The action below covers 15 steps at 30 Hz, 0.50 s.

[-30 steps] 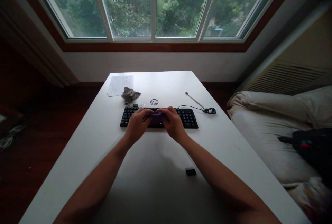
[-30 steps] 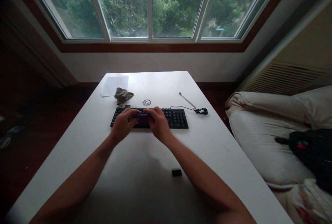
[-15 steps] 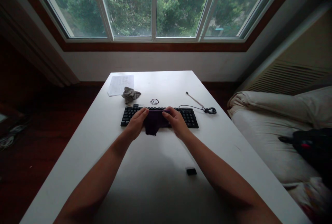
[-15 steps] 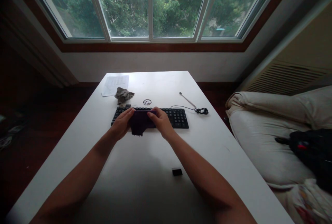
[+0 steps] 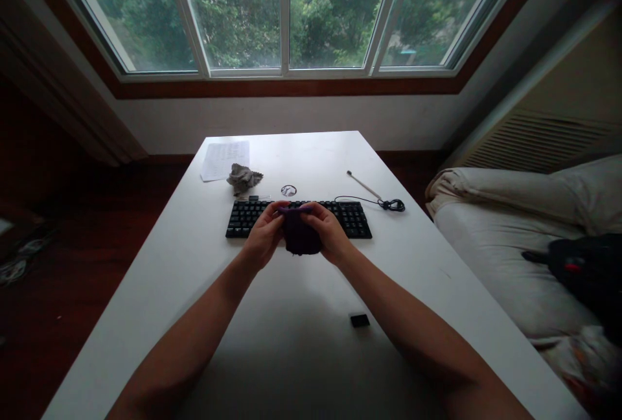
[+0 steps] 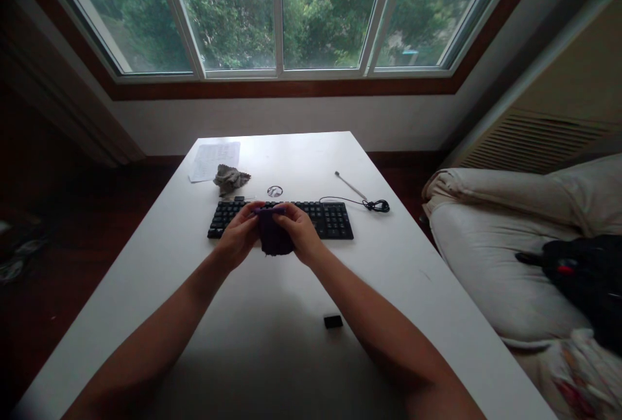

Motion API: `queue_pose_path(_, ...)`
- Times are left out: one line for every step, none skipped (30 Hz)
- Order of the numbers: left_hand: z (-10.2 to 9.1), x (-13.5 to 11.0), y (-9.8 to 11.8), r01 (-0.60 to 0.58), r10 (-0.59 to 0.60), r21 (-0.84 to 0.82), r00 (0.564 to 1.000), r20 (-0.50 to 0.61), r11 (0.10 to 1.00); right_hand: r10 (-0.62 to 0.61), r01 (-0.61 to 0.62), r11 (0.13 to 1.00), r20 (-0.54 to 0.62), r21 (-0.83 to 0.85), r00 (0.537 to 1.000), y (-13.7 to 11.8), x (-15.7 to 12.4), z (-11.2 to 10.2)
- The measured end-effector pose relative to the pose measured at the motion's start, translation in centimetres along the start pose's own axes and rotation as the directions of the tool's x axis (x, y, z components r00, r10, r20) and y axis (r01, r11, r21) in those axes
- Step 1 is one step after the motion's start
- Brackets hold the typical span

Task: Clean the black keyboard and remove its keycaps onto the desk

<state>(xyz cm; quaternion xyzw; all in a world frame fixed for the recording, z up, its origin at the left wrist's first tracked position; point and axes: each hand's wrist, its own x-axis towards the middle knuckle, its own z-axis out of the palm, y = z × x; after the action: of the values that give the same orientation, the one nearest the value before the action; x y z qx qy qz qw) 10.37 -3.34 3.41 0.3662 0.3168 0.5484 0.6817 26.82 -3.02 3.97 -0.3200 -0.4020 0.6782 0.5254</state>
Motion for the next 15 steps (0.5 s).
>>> queue_pose_path(0.1, 0.0, -0.3, -0.016, 0.016, 0.009, 1.000, -0.019, 1.000, 0.004, -0.004, 1.000, 0.005, -0.011, 1.000, 0.1, -0.1, 0.2)
queue_pose_path(0.1, 0.0, -0.6, -0.035, 0.036, 0.027, 0.999, -0.038, 0.999, 0.009, -0.008, 1.000, 0.018, -0.026, 1.000, 0.3, -0.2, 0.3)
queue_pose_path(0.1, 0.0, -0.9, -0.057, 0.060, 0.052, 0.996, -0.058, 0.997, 0.007, -0.006, 0.999, 0.037, -0.041, 0.999, 0.4, -0.2, 0.4)
queue_pose_path(0.1, 0.0, -1.1, -0.081, 0.087, 0.085, 0.993, -0.077, 0.993, -0.003, 0.007, 0.998, 0.058, -0.059, 0.998, 0.6, -0.2, 0.5)
queue_pose_path(0.0, 0.0, -1.4, -0.102, 0.113, 0.124, 0.989, -0.091, 0.987, -0.021, 0.027, 0.996, 0.074, -0.080, 0.997, 0.8, -0.2, 0.5)
queue_pose_path(-0.1, -0.1, -1.6, -0.116, 0.133, 0.161, 0.986, -0.100, 0.980, -0.044, 0.052, 0.993, 0.077, -0.105, 0.996, 1.0, -0.2, 0.6)
queue_pose_path(-0.1, -0.1, -1.8, -0.122, 0.143, 0.194, 0.985, -0.099, 0.973, -0.067, 0.076, 0.988, 0.069, -0.133, 0.995, 1.2, -0.1, 0.6)
queue_pose_path(-0.1, -0.1, -1.9, -0.122, 0.145, 0.219, 0.985, -0.092, 0.968, -0.086, 0.094, 0.982, 0.054, -0.165, 0.995, 1.4, 0.0, 0.5)
queue_pose_path(-0.1, -0.1, -2.0, -0.121, 0.145, 0.238, 0.986, -0.085, 0.964, -0.101, 0.106, 0.975, 0.037, -0.196, 0.994, 1.5, 0.0, 0.5)
queue_pose_path(-0.1, -0.1, -2.1, -0.122, 0.145, 0.248, 0.986, -0.079, 0.961, -0.114, 0.116, 0.968, 0.020, -0.223, 0.993, 1.7, 0.1, 0.4)
queue_pose_path(0.0, -0.2, -2.1, -0.123, 0.146, 0.252, 0.986, -0.075, 0.960, -0.129, 0.126, 0.961, 0.004, -0.244, 0.992, 1.8, 0.2, 0.2)
queue_pose_path(0.2, -0.2, -2.2, -0.127, 0.151, 0.257, 0.986, -0.076, 0.958, -0.143, 0.136, 0.955, -0.009, -0.263, 0.990, 1.9, 0.3, 0.1)
queue_pose_path(0.3, -0.3, -2.2, -0.132, 0.157, 0.266, 0.985, -0.077, 0.955, -0.155, 0.143, 0.948, -0.023, -0.284, 0.988, 2.0, 0.4, -0.1)
queue_pose_path(0.4, -0.3, -2.2, -0.140, 0.167, 0.281, 0.983, -0.075, 0.949, -0.169, 0.148, 0.939, -0.039, -0.310, 0.985, 2.1, 0.5, -0.3)
queue_pose_path(0.5, -0.4, -2.1, -0.152, 0.181, 0.301, 0.981, -0.070, 0.941, -0.184, 0.153, 0.925, -0.057, -0.347, 0.981, 2.1, 0.5, -0.5)
